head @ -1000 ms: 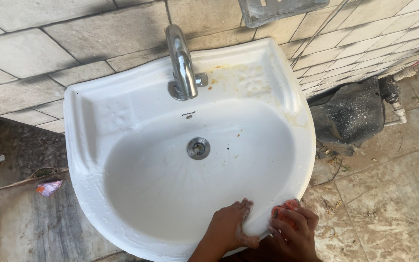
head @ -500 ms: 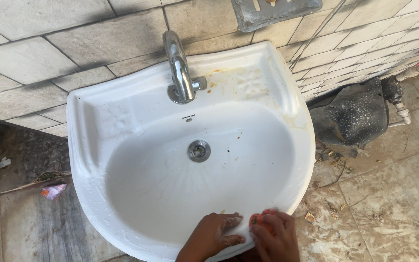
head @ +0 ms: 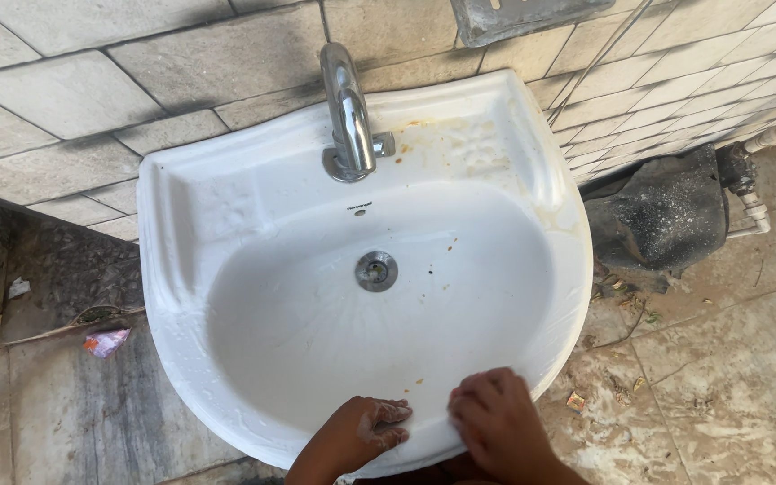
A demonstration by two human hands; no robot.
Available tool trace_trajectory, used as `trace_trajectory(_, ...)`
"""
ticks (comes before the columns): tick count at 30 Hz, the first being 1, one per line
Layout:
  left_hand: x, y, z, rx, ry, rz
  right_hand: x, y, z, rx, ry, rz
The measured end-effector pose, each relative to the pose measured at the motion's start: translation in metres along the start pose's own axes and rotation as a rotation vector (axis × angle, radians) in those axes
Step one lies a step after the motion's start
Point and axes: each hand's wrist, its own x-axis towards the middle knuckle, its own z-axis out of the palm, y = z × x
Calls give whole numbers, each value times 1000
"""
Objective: The person scrubs a white ceramic sink with a red cloth, focusing on the basin, drain, and faucet area. The person repeatedly wipes and scrubs different parts of the sink surface.
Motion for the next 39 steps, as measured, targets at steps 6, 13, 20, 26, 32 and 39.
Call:
trace_trajectory(6,2,-3,0,-18,28,30,28,80,-57,-220,-26,24)
trace_trajectory(13,9,-11,3,-57,17,0,12,7,-6,0,-50,7)
trace_trajectory(20,10,-16,-1,-84,6,-2,15,12,-31,60,-161,-143)
trace_trajectory(26,14,-23,-1,-117,-11,-6,33,28,-54,-110,-162,393)
trace_trajectory(32,20,-33,2,-112,-45,-5,23,-54,-4,288,-455,-27)
trace_trajectory(39,18,-30,-4,-51,-47,-18,31,51,-67,-53,-355,340)
